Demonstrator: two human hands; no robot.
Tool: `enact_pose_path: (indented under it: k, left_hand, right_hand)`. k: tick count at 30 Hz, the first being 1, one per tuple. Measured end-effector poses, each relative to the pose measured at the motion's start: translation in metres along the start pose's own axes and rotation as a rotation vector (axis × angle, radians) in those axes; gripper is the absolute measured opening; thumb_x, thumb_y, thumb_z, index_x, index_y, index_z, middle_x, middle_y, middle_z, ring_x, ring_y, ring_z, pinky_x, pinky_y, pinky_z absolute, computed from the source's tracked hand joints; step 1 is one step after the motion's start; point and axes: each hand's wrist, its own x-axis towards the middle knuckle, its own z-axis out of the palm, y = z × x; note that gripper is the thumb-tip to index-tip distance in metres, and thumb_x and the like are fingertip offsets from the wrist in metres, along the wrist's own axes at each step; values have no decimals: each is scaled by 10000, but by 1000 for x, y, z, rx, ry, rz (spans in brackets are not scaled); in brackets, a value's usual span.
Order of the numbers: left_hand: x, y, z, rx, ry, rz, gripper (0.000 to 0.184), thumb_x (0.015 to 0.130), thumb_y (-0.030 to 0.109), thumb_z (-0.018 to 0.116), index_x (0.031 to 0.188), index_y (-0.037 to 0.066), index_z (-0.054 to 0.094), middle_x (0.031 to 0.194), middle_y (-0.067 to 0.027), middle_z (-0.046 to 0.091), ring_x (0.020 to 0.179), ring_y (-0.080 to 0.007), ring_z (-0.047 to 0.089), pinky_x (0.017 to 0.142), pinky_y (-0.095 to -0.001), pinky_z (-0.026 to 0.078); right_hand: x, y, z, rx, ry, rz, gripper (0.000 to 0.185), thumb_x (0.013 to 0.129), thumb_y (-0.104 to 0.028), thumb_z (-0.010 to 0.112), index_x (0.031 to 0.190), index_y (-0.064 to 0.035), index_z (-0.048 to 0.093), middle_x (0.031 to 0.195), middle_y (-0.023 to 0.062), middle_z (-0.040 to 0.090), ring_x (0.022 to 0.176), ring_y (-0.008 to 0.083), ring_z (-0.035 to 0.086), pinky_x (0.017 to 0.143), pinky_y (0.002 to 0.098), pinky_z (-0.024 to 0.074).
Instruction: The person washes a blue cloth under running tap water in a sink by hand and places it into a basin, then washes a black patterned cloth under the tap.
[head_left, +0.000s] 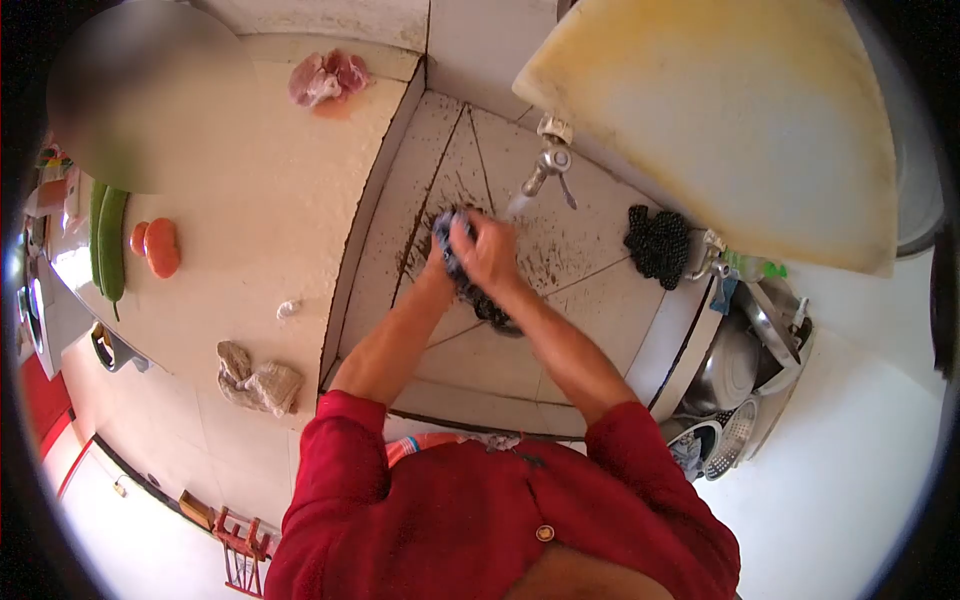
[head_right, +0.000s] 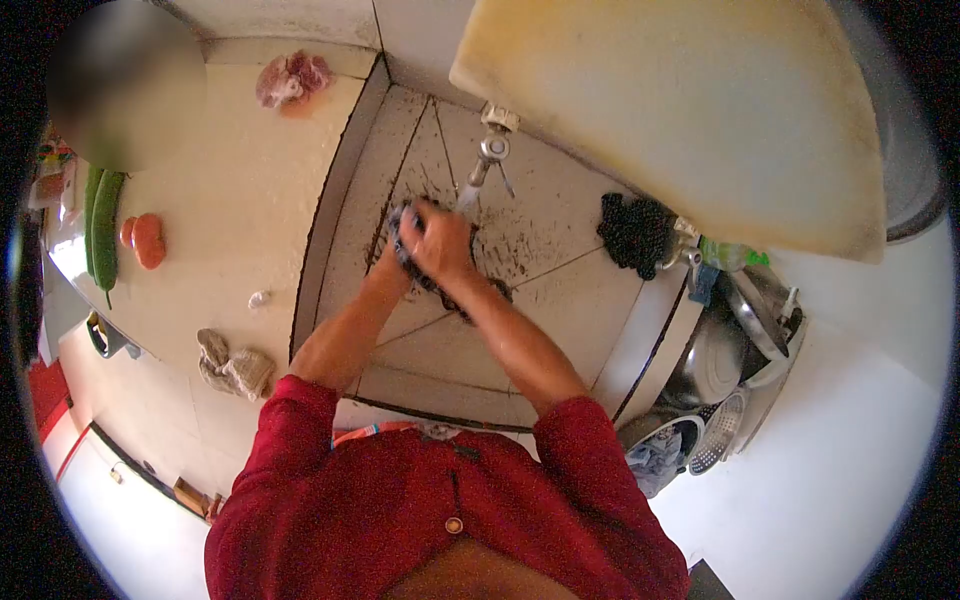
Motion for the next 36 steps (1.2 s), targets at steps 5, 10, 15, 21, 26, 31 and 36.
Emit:
enact_pose_path:
  k: [5, 10, 15, 21, 26, 31, 36]
  left_hand:
    - [-34, 3, 11, 133, 172, 146, 396, 943, 364, 523, 1203, 65, 529, 1130, -106, 591, 1016, -237, 596, 809, -389, 523]
    - [-2, 11, -89, 1170, 353, 691, 443, 859, 174, 683, 1275, 135, 534, 1231, -108, 535, 1045, -273, 572, 815, -386, 500]
    - [-15, 15, -16, 1993, 227, 979, 651, 836, 174, 706, 1408, 186, 395, 1418, -126, 380, 1208, -361, 444, 932, -449, 447]
    - [15, 7, -35, 2102, 225, 684, 414, 792, 163, 726, 1154, 104, 534, 1042, -153, 620, 884, -364, 625, 747, -472, 487]
    - [-30, 38, -21, 1627, 329, 1015, 296, 742, 184, 736, 818, -1, 518, 754, -146, 529, 699, -335, 517, 650, -446, 417]
    - [-63, 57, -21, 944, 189, 828, 287, 803, 164, 689, 742, 73, 423, 658, 20, 301, 611, -102, 335, 525, -290, 275]
    - [-107, 35, 6, 523, 74, 602, 199, 848, 31, 644, 879, 105, 462, 715, 54, 488, 647, -38, 449, 566, -197, 350]
  right_hand:
    - [39, 63, 0, -351, -87, 185, 565, 833, -564, 589, 1026, -40, 680, 812, 233, 659, 764, 405, 646, 678, 471, 514]
    - [30, 165, -14, 481, 7, 502, 552, 811, -569, 637, 1113, -107, 652, 1081, 169, 659, 1006, 331, 625, 890, 429, 471]
    - [-34, 112, -37, 55, -290, 435, 477, 709, -237, 744, 1120, -22, 632, 1064, 125, 642, 989, 233, 606, 893, 344, 463]
    - [-34, 16, -123, 792, -209, 765, 349, 700, -36, 642, 1046, -1, 662, 846, 68, 655, 738, 154, 635, 708, 267, 516]
    - [-22, -11, -175, 1053, 54, 681, 297, 739, -55, 635, 1029, 3, 660, 831, 64, 633, 745, 141, 609, 701, 285, 506]
    - [-37, 53, -108, -714, 62, 183, 545, 796, -153, 681, 1312, -171, 507, 1305, 63, 506, 1124, 311, 527, 835, 419, 487]
    - [-67, 54, -13, -252, -469, 168, 623, 811, -191, 685, 1374, -203, 419, 1370, 87, 425, 1193, 372, 452, 872, 525, 472]
